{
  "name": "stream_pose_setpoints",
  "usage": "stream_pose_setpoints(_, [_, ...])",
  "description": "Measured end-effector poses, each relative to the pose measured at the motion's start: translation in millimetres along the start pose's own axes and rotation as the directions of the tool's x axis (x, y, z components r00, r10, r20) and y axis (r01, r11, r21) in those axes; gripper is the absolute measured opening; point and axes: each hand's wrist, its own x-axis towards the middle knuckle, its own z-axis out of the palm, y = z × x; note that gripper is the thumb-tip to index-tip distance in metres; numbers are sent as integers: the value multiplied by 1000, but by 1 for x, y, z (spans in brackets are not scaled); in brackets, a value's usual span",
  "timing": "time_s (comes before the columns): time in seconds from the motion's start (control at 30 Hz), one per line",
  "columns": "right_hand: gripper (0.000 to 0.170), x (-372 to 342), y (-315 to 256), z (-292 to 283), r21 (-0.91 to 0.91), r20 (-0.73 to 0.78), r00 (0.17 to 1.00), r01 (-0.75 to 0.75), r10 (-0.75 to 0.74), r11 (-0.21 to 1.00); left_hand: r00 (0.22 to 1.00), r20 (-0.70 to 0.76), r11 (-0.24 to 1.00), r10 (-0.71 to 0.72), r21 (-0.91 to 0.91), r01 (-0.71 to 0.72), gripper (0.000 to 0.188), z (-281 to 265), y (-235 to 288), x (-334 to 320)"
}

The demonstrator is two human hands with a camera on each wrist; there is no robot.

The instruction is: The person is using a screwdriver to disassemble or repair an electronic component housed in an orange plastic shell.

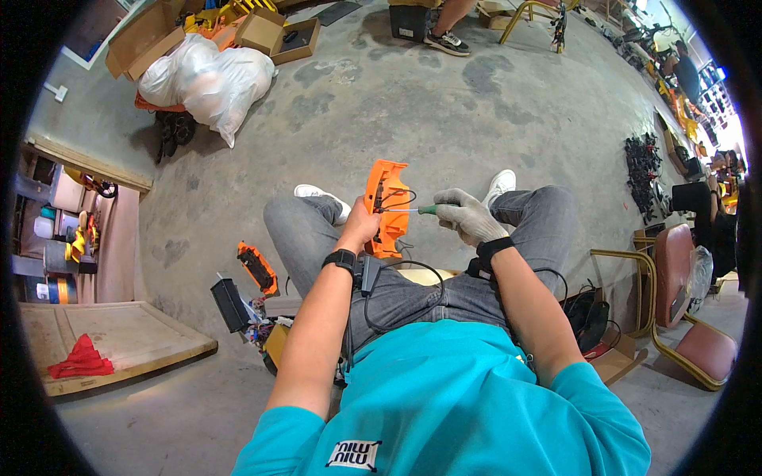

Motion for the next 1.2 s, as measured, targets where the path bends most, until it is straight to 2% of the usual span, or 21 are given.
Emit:
stream_pose_setpoints(0.1, [27,-5,-12,2,55,56,995,-82,79,995,1000,-12,1000,-6,28,6,45,1,-7,5])
stream_pose_setpoints(0.17, [27,-5,-16,1,98,80,959,-280,272,955,1000,-18,1000,-20,20,21,45,1,-3,2])
stream_pose_setpoints(0.3, [28,-3,-10,-1,16,58,972,-227,226,974,999,-26,1000,-19,15,20,44,0,1,-1])
stream_pose_setpoints(0.37, [28,1,-3,-6,2,125,991,-46,45,999,1000,-16,1000,-18,21,18,44,-1,4,-2])
stream_pose_setpoints(0.47, [26,-3,-6,-3,29,100,995,-11,8,1000,1000,-10,1000,-14,14,14,44,0,5,-3])
stream_pose_setpoints(0.5, [26,-5,-10,0,30,100,995,-11,8,1000,1000,-14,1000,-13,2,13,45,0,4,-3])
stream_pose_setpoints(0.57, [24,-7,-16,4,65,76,978,-198,193,978,1000,-14,1000,-12,2,12,45,1,0,0])
stream_pose_setpoints(0.6, [24,-7,-17,2,66,76,978,-198,193,978,1000,-14,1000,-10,2,10,45,1,-2,2])
stream_pose_setpoints(0.67, [38,-7,-17,-2,-10,138,952,-275,273,961,1000,-13,1000,-27,2,27,45,-1,6,-3])
stream_pose_setpoints(0.7, [38,-6,-14,-2,-10,138,952,-275,273,961,999,-11,999,-42,0,42,45,-2,10,-5])
stream_pose_setpoints(0.77, [34,-3,-6,-1,2,79,991,-105,105,994,999,-8,999,-35,3,35,45,-2,5,-2])
stream_pose_setpoints(0.8, [34,-1,-2,-2,2,79,991,-106,105,994,1000,-6,1000,-27,6,27,45,-2,3,0])
stream_pose_setpoints(0.87, [30,-1,-1,0,50,29,1000,2,-4,999,999,-30,1000,-13,21,14,41,1,4,-3])
stream_pose_setpoints(0.9, [30,-1,-2,-1,50,29,1000,3,-4,999,999,-54,999,1,37,1,38,1,5,-4])
stream_pose_setpoints(0.97, [32,-4,-10,0,74,59,988,-148,143,986,999,-50,999,14,52,-11,38,1,2,-2])
stream_pose_setpoints(1.0, [32,-5,-12,0,74,58,988,-148,144,986,999,-45,998,26,66,-23,39,1,1,0])
stream_pose_setpoints(1.07, [35,-6,-13,-2,34,88,963,-259,256,965,999,-47,999,24,31,-22,39,1,-5,3])
stream_pose_setpoints(1.1, [35,-6,-11,-2,35,88,963,-260,256,965,999,-48,1000,22,-5,-22,40,2,-7,4])
stream_pose_setpoints(1.17, [31,-4,-7,0,-37,47,994,-97,99,995,998,-53,1000,27,7,-27,40,2,-6,3])
stream_pose_setpoints(1.2, [31,-4,-5,0,-38,48,994,-97,98,995,998,-57,999,32,19,-31,40,1,-5,2])
